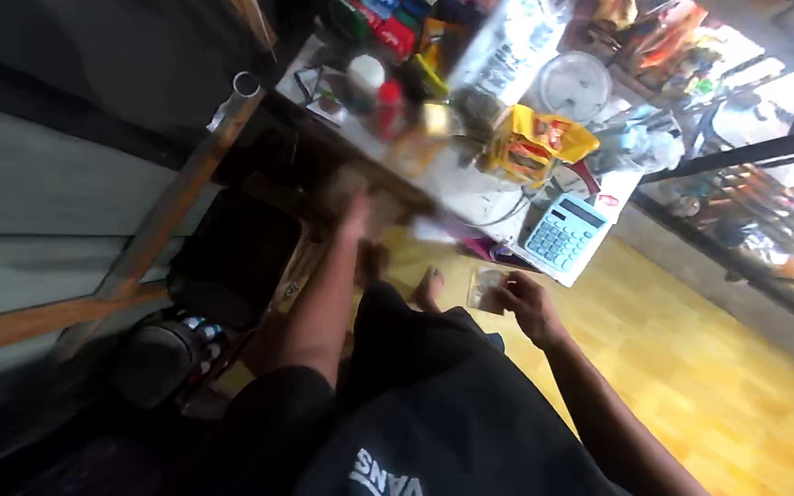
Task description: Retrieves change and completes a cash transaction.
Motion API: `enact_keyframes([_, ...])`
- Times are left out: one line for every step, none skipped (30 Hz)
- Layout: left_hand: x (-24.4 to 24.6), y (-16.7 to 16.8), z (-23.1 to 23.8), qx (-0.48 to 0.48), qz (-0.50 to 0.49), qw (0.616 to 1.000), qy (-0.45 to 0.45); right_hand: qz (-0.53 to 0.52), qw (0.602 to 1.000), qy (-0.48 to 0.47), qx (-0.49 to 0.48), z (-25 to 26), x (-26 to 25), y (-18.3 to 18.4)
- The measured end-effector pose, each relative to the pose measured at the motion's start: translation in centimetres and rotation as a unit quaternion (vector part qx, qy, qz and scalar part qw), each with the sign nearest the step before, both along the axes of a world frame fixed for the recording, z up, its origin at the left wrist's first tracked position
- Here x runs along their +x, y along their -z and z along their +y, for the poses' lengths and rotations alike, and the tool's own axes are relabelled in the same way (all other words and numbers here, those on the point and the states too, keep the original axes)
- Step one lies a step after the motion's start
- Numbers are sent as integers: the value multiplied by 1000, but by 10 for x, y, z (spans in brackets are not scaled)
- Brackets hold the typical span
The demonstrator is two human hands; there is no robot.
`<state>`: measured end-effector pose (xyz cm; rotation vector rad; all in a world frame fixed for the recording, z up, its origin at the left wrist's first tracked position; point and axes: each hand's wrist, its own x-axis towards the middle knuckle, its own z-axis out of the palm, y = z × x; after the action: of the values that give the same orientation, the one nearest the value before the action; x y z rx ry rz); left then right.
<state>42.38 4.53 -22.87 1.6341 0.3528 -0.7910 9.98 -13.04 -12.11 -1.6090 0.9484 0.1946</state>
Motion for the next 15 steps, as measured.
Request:
enact_keyframes([20,9,-3,-2,18,999,-33,21,1000,12,-7,7,1,-2])
enact_keyframes([40,16,-8,-4,40,997,-59,41,999,21,-12,14,4,-4])
enact_keyframes([58,24,-12,-10,66,995,-74,59,998,27,-17,22,10,-7])
enact_keyframes([73,33,-16,-24,90,993,-79,75,997,29,-21,31,19,-11])
enact_keyframes([84,41,-20,-44,106,990,-78,83,996,26,-26,39,29,-13])
enact_keyframes([93,52,-23,-62,115,988,-78,90,995,21,-29,47,40,-16])
enact_keyframes([98,64,-25,-76,114,987,-82,97,995,12,-29,54,53,-17])
enact_keyframes([101,74,-24,-91,112,986,-86,105,994,2,-24,61,64,-15])
enact_keyframes([103,78,-19,-105,116,984,-89,110,994,-9,-17,68,75,-13])
enact_keyframes([104,76,-15,-111,121,982,-92,108,994,-21,-10,75,87,-11])
enact_keyframes([105,72,-11,-116,125,981,-93,106,994,-31,-5,79,98,-9])
enact_keyframes([104,70,-6,-120,124,981,-92,106,994,-42,0,84,108,-9])
enact_keyframes([101,70,1,-121,121,981,-94,106,993,-49,6,87,116,-8])
enact_keyframes([97,69,9,-117,117,982,-96,105,993,-52,14,90,124,-7])
enact_keyframes([94,69,18,-112,110,983,-98,103,993,-52,19,93,131,-6])
